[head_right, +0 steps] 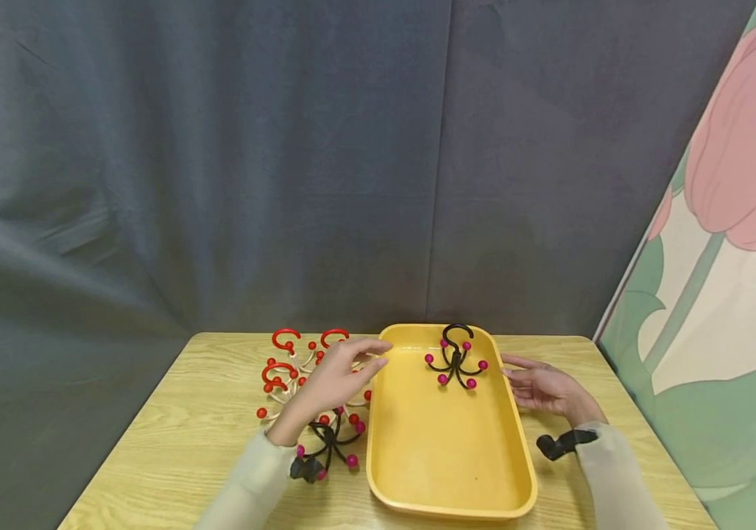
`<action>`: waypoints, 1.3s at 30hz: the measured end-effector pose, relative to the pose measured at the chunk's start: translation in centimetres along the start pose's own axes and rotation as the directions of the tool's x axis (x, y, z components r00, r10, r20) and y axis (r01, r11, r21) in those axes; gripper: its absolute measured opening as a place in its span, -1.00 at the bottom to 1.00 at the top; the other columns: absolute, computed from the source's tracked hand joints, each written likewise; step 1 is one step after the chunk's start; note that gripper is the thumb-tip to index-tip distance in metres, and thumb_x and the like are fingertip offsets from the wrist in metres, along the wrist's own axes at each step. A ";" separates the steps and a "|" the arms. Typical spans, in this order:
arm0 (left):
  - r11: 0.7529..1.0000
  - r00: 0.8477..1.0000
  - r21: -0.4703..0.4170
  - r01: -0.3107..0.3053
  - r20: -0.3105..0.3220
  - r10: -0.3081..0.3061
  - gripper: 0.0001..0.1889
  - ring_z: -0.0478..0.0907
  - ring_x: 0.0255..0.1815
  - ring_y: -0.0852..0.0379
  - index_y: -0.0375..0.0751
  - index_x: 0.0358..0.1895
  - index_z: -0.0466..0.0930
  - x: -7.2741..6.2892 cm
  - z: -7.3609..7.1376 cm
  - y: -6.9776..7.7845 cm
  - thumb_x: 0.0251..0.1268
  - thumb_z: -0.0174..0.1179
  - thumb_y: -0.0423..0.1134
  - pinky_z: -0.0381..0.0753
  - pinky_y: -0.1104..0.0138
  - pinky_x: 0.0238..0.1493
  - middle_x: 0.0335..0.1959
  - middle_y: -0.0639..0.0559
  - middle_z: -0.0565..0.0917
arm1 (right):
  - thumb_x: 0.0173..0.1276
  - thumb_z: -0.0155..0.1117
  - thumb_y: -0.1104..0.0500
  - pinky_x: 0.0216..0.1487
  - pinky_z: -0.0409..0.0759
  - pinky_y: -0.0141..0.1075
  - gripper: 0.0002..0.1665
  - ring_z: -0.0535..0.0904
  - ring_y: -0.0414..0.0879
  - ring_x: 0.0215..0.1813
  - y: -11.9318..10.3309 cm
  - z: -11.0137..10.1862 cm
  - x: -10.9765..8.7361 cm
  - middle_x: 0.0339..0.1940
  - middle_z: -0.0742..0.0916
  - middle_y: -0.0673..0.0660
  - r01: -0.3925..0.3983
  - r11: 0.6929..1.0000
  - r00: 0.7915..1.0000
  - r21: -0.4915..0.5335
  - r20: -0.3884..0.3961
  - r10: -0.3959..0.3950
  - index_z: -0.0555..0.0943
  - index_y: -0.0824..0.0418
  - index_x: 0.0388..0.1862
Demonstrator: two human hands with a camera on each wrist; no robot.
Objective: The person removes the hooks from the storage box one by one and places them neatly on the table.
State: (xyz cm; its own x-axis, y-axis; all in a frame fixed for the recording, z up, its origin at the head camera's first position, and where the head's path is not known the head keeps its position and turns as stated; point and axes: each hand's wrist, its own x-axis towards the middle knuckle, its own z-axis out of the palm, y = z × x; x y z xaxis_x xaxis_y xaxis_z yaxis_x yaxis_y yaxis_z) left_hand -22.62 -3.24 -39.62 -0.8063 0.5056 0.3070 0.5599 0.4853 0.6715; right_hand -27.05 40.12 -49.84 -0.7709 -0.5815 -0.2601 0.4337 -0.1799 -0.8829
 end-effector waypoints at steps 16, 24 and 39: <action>0.998 0.998 -0.006 0.058 0.014 -0.058 -0.66 0.68 0.24 0.05 -0.12 0.30 0.67 4.9 3.2 -0.9 0.65 0.13 -0.12 0.70 0.18 0.27 0.22 0.01 0.75 | 0.77 -0.22 0.30 0.15 0.77 -0.18 -0.42 0.81 -0.11 0.07 0.1 0.0 0.1 0.09 0.84 0.03 -0.006 1.000 1.000 -0.005 -0.017 0.006 0.69 -0.22 0.23; 0.992 0.995 -0.083 0.094 -0.031 -0.097 -0.65 0.69 0.22 0.06 -0.15 0.34 0.63 7.8 5.5 -1.2 0.64 0.14 -0.18 0.72 0.29 0.21 0.24 -0.03 0.74 | 0.76 -0.15 0.27 0.11 0.78 -0.16 -0.47 0.83 -0.09 0.03 -0.1 0.4 -0.1 0.07 0.85 0.06 -0.019 1.000 0.998 -0.005 -0.066 0.019 0.71 -0.22 0.19; 0.947 0.968 -0.237 0.216 -0.073 -0.239 -0.56 0.68 0.29 -0.02 -0.10 0.43 0.56 11.5 10.3 -2.3 0.61 0.20 -0.08 0.76 0.22 0.14 0.32 -0.12 0.69 | 0.76 -0.13 0.26 0.10 0.78 -0.19 -0.51 0.82 -0.10 0.04 0.0 0.3 -0.3 0.10 0.84 0.06 -0.015 1.000 0.997 -0.009 -0.081 0.014 0.66 -0.21 0.22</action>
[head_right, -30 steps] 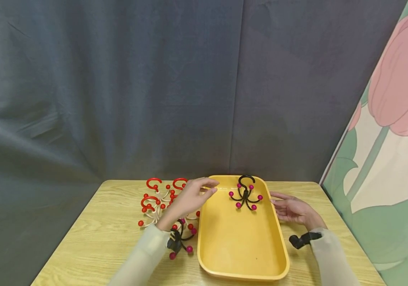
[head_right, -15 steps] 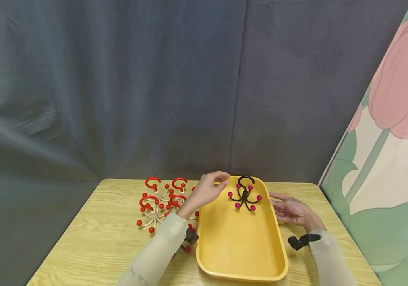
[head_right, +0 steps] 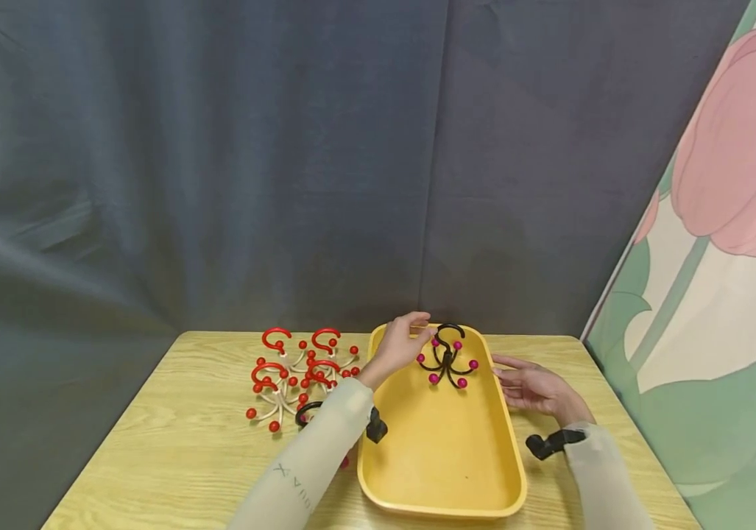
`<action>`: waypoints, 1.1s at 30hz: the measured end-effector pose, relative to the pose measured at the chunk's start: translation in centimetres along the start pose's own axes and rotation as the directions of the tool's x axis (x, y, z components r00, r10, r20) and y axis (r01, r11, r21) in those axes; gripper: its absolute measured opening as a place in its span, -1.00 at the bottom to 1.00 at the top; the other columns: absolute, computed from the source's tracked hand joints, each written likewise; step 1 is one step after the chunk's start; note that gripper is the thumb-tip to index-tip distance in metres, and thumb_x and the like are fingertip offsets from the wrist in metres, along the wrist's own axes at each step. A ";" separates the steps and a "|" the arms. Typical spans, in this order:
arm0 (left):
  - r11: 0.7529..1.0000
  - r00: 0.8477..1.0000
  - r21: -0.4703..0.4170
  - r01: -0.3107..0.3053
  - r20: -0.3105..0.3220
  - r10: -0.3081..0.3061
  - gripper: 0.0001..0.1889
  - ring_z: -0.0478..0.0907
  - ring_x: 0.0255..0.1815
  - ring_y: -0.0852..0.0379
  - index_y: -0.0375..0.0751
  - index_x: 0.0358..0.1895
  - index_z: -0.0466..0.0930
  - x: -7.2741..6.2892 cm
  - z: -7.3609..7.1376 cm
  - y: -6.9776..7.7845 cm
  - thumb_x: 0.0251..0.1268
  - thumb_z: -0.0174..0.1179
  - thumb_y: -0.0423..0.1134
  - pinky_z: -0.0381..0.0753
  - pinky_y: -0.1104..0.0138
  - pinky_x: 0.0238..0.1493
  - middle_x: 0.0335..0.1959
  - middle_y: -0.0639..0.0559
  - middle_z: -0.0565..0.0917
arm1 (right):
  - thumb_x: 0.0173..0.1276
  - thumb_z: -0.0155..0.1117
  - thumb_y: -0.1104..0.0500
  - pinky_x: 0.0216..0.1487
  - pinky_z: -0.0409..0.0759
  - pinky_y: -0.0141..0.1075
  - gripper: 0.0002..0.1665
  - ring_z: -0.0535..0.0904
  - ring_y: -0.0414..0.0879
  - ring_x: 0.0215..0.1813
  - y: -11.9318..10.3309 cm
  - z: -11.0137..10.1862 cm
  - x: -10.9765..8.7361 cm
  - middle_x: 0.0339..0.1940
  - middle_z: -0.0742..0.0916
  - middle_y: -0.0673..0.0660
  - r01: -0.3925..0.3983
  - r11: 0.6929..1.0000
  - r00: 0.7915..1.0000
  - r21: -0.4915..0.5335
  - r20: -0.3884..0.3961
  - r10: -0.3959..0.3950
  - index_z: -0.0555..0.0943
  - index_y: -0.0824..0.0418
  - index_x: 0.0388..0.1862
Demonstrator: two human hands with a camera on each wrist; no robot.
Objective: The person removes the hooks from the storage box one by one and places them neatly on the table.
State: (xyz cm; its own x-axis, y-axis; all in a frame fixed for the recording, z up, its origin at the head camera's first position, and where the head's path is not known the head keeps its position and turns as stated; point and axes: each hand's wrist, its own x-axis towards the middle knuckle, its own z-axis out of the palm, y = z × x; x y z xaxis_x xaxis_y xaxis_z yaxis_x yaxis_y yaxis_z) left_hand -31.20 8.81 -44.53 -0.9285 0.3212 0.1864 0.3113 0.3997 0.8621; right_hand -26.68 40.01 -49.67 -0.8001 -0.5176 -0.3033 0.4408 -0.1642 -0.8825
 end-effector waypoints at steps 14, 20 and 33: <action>0.999 0.999 0.004 0.046 -0.020 -0.046 -0.55 0.71 0.28 0.02 -0.07 0.43 0.58 1.6 2.0 0.1 0.59 0.22 -0.08 0.74 0.26 0.19 0.32 -0.05 0.72 | 0.74 -0.04 0.23 0.10 0.78 -0.19 -0.58 0.83 -0.08 0.03 0.0 0.4 -0.1 0.10 0.84 0.07 -0.014 1.000 0.998 -0.004 -0.066 0.014 0.66 -0.20 0.21; 0.998 0.998 -0.009 0.058 -0.027 -0.058 -0.55 0.66 0.34 0.04 -0.07 0.43 0.59 1.7 2.9 0.1 0.57 0.24 -0.10 0.72 0.24 0.24 0.35 0.00 0.70 | 0.74 -0.06 0.23 0.09 0.78 -0.21 -0.57 0.83 -0.07 0.05 0.1 0.2 0.0 0.10 0.84 0.06 -0.010 0.999 0.999 -0.039 -0.049 0.008 0.63 -0.19 0.27; 1.000 0.999 -0.031 -0.003 -0.042 0.002 -0.64 0.72 0.05 0.23 -0.06 0.30 0.71 2.0 4.1 -0.1 0.59 0.22 -0.08 0.71 0.41 0.06 0.17 0.03 0.80 | 0.74 -0.05 0.21 0.08 0.79 -0.20 -0.59 0.83 -0.06 0.03 0.0 0.5 0.0 0.08 0.85 0.10 -0.014 1.000 0.997 -0.018 -0.079 0.013 0.64 -0.16 0.28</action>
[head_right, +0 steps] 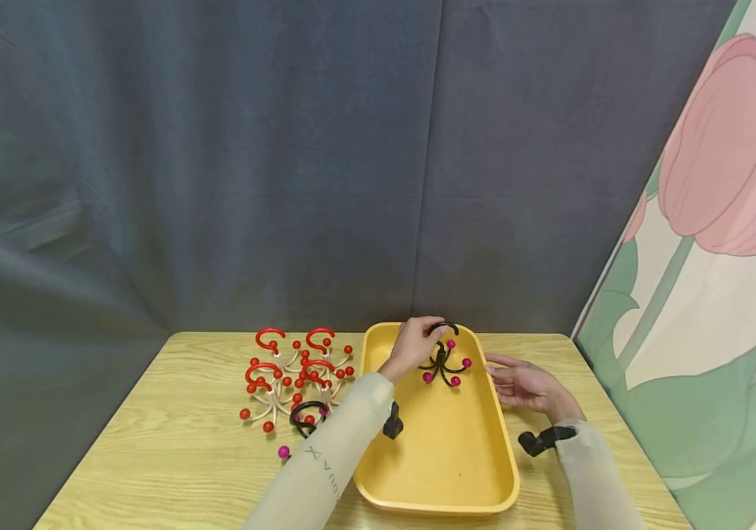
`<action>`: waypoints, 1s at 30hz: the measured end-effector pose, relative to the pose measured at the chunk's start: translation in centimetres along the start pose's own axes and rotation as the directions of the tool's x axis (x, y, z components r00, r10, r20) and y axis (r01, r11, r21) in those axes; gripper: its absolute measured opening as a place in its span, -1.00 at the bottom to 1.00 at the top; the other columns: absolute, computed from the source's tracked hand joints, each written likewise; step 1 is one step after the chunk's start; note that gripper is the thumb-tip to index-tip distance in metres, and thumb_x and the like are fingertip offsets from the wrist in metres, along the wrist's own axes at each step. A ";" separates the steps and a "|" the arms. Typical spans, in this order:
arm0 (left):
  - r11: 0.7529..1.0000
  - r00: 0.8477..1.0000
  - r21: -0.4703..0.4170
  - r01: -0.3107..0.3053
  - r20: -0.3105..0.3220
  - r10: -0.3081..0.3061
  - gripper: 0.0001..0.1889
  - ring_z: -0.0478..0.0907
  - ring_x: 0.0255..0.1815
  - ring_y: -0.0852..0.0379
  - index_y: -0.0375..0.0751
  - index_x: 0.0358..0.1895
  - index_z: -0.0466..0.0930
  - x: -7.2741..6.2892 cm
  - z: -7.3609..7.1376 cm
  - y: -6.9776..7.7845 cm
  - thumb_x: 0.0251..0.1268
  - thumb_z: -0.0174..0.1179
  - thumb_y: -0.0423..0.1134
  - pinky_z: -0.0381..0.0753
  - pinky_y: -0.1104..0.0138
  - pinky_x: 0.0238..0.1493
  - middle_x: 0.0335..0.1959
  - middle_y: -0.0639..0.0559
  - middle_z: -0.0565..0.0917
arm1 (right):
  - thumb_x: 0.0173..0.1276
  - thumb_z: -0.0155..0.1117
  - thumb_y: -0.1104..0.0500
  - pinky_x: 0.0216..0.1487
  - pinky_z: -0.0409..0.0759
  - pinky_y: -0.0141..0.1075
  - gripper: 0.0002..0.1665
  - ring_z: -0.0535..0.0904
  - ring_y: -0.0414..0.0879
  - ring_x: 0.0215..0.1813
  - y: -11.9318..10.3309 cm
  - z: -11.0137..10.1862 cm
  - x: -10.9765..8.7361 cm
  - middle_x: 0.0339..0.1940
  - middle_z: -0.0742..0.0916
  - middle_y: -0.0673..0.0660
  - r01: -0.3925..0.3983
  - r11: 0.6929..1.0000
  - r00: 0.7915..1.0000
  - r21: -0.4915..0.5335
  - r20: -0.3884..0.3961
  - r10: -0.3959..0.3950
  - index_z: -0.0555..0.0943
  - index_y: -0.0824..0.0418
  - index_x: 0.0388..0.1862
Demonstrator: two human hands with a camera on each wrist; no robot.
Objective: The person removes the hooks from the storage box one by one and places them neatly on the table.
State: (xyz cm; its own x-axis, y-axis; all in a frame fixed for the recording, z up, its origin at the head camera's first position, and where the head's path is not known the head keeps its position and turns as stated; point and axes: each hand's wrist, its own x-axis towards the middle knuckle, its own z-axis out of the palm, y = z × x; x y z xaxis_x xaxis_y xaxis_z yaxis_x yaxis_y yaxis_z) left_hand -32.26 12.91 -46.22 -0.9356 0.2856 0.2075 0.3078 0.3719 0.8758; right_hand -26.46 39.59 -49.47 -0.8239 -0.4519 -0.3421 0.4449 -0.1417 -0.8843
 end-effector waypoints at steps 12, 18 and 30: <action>1.000 1.000 -0.029 -0.012 -0.020 0.011 -0.70 0.68 -0.23 0.34 -0.10 0.19 0.78 0.1 0.3 -0.1 0.60 0.20 -0.11 0.63 0.51 -0.17 0.06 0.05 0.85 | 0.74 -0.03 0.21 0.10 0.78 -0.18 -0.60 0.83 -0.05 0.05 -0.1 0.0 0.2 0.10 0.85 0.09 -0.015 1.000 1.000 -0.003 -0.012 0.015 0.65 -0.19 0.24; 1.000 1.000 -0.018 0.001 -0.007 -0.001 -0.71 0.54 -0.38 0.35 -0.10 0.18 0.78 0.2 0.1 0.0 0.63 0.17 -0.14 0.55 0.51 -0.25 0.05 0.04 0.84 | 0.75 -0.06 0.22 0.09 0.78 -0.19 -0.58 0.83 -0.07 0.04 0.0 -0.1 0.4 0.11 0.84 0.08 -0.015 1.000 1.000 -0.017 0.020 0.015 0.64 -0.22 0.23; 0.997 0.998 0.051 -0.062 0.017 0.061 -0.74 0.52 -0.41 0.39 -0.10 0.14 0.80 0.0 0.4 0.4 0.62 0.17 -0.18 0.50 0.54 -0.29 -0.01 -0.08 0.85 | 0.75 -0.09 0.24 0.10 0.77 -0.19 -0.57 0.83 -0.04 0.06 -0.1 0.0 0.0 0.12 0.84 0.08 -0.012 1.000 1.000 0.001 0.022 0.012 0.64 -0.20 0.24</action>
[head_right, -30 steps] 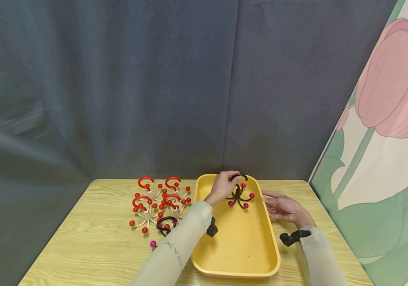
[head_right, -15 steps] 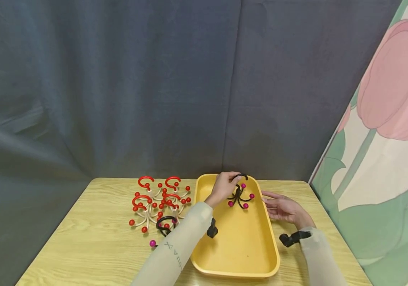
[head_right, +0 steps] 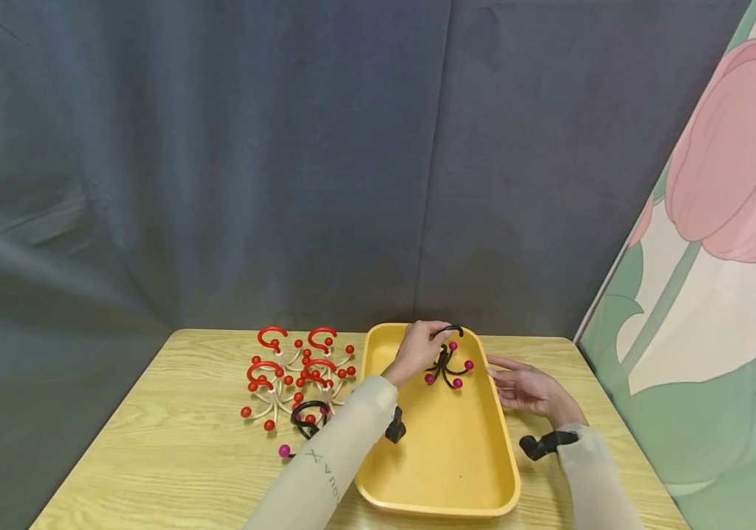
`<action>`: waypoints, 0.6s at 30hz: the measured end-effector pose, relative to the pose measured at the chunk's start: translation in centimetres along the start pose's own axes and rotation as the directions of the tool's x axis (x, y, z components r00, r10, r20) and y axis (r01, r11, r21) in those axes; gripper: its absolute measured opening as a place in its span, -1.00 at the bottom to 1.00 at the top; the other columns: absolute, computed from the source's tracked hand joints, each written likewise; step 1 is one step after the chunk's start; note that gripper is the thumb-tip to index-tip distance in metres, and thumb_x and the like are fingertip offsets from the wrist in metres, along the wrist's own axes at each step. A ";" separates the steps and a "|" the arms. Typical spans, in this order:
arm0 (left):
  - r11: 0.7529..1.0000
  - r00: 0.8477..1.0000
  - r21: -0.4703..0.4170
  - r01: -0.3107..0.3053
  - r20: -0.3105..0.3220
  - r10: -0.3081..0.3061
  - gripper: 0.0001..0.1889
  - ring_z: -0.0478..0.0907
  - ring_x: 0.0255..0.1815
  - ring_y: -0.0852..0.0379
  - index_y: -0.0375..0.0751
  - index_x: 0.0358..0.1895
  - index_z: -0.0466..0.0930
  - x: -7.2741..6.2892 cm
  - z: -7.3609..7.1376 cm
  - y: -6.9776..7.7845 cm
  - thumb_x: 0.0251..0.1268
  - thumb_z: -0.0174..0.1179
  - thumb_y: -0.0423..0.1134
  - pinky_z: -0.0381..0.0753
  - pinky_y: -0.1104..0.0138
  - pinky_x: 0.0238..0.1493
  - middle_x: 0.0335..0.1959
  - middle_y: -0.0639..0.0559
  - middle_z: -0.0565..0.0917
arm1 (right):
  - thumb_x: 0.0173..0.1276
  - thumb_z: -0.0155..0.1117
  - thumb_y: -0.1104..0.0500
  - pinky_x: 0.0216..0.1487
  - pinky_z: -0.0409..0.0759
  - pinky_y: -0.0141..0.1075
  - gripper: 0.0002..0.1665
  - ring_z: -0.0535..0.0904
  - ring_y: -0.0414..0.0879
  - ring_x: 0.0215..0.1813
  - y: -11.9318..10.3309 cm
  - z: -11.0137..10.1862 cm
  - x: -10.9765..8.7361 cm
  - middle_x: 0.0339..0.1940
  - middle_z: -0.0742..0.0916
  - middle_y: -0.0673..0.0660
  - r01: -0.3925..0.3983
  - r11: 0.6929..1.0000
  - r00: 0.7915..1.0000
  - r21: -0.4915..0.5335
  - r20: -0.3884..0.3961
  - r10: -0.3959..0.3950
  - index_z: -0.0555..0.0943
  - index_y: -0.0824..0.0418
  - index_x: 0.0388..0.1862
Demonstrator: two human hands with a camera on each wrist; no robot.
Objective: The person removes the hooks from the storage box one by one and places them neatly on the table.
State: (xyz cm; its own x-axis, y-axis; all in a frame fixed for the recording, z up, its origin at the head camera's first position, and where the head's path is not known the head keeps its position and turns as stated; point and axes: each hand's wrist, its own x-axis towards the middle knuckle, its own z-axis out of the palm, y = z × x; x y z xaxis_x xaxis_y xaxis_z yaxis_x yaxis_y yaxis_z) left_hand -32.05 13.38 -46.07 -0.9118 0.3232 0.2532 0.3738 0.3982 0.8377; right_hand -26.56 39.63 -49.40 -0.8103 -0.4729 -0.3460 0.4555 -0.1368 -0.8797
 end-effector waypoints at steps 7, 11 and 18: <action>1.000 1.000 -0.003 -0.017 -0.003 0.017 -0.74 0.52 -0.41 0.41 -0.10 0.12 0.81 -0.1 -0.1 0.1 0.62 0.17 -0.18 0.52 0.55 -0.28 -0.02 -0.11 0.85 | 0.73 0.00 0.20 0.08 0.78 -0.18 -0.62 0.84 -0.03 0.05 -0.1 0.2 -0.2 0.11 0.84 0.10 0.008 1.000 0.999 -0.009 -0.044 -0.008 0.62 -0.17 0.29; 1.000 1.000 0.008 -0.016 -0.012 0.016 -0.75 0.56 -0.37 0.40 -0.09 0.09 0.82 -0.3 -0.3 0.1 0.62 0.17 -0.18 0.55 0.54 -0.24 -0.05 -0.05 0.86 | 0.73 0.00 0.19 0.09 0.78 -0.16 -0.62 0.84 -0.02 0.05 -0.1 0.3 -0.2 0.11 0.84 0.10 0.005 1.000 0.999 0.002 -0.046 -0.005 0.62 -0.16 0.30; 1.000 0.999 -0.019 -0.016 -0.033 0.015 -0.75 0.68 -0.32 0.31 -0.09 0.09 0.82 -0.5 -0.5 -0.1 0.61 0.18 -0.17 0.58 0.55 -0.26 -0.06 0.00 0.87 | 0.74 -0.03 0.20 0.07 0.79 -0.19 -0.62 0.84 -0.05 0.03 0.2 0.1 -0.1 0.10 0.85 0.10 0.017 1.000 1.000 0.009 -0.018 -0.017 0.63 -0.18 0.26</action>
State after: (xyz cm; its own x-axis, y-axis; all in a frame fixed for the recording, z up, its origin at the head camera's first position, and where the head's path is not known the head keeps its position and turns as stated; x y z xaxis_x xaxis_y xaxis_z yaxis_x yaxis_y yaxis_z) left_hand -31.72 12.77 -45.99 -0.9111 0.3008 0.2817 0.3849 0.3768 0.8425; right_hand -26.34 39.54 -49.56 -0.8243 -0.4551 -0.3368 0.4449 -0.1527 -0.8825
